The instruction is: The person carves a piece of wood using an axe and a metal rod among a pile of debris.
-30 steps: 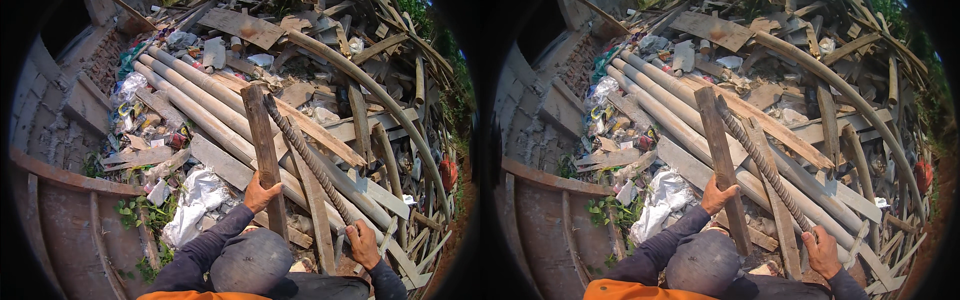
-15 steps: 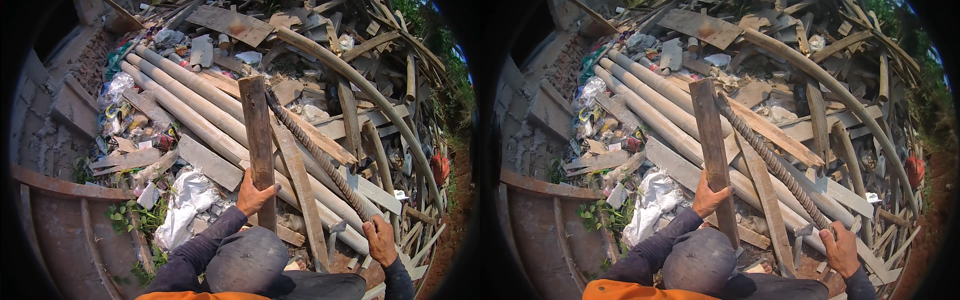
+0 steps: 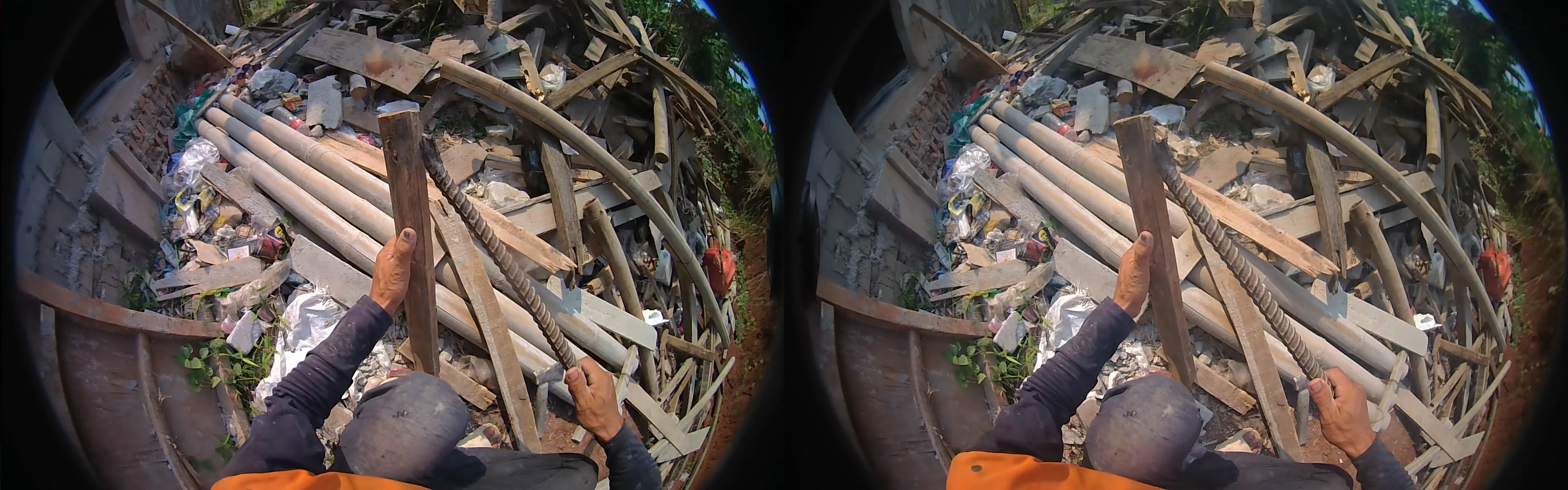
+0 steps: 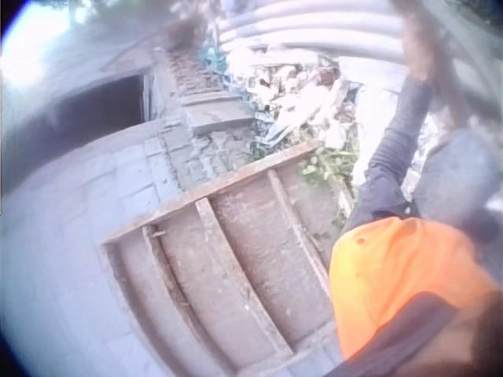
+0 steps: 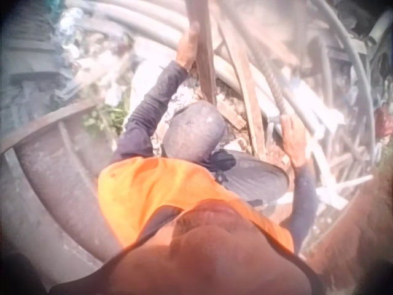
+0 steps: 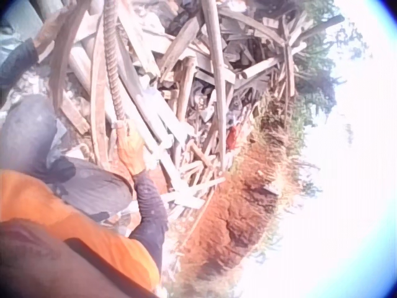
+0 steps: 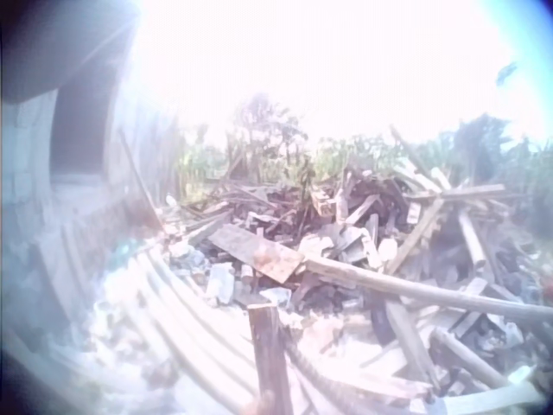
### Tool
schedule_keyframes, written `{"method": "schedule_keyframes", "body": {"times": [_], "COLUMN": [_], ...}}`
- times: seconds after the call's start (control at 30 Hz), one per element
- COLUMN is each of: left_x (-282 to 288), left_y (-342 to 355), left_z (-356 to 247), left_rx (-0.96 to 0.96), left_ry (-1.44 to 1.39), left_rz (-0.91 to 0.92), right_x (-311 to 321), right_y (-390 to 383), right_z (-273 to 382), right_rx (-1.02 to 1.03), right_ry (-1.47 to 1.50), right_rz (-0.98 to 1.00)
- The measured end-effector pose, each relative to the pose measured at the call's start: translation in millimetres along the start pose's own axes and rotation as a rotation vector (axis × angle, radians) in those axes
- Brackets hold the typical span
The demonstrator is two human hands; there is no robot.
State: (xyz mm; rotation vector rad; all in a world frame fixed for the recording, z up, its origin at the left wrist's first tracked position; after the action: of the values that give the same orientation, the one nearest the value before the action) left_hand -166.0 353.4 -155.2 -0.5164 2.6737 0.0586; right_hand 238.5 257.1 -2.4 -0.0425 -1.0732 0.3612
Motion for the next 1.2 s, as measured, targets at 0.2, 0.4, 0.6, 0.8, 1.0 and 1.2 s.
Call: {"method": "schedule_keyframes", "body": {"times": [0.2, 0.4, 0.6, 0.8, 1.0, 1.2], "left_x": [11, -17, -2, -55, -65, -76], "left_y": [4, 9, 22, -13, -25, -29], "left_z": [-4, -30, -46, -111, -106, -98], "left_rx": [-0.02, -0.122, -0.243, -0.295, -0.33, -0.322], "left_ry": [-0.051, -0.029, -0.09, 0.06, 0.077, 0.109], "left_rz": [-0.067, -0.156, -0.065, 0.207, 0.179, 0.119], "right_x": [3, 16, 17, -16, -71, -90], "right_y": [2, -12, -28, -27, -26, -8], "right_z": [12, 13, -36, -177, -315, -354], "right_rx": [0.049, 0.041, -0.033, -0.21, -0.518, -0.452], "right_ry": [-0.074, -0.091, 0.044, 0.014, -0.149, -0.301], "right_rz": [-0.063, -0.082, -0.002, -0.32, -0.246, -0.268]}}
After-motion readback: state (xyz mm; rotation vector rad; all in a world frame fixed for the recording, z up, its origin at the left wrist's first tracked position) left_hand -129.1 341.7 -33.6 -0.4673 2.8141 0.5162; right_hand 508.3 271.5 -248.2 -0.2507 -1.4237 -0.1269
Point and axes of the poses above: each hand's wrist, its own y-axis towards the middle knuckle, its own x-axis out of the back of the hand, z = x × y, the point moved 7 cm from there along y, towards the middle knuckle, and after that the axes turned 10 degrees about -y, right-handed, at the moved point
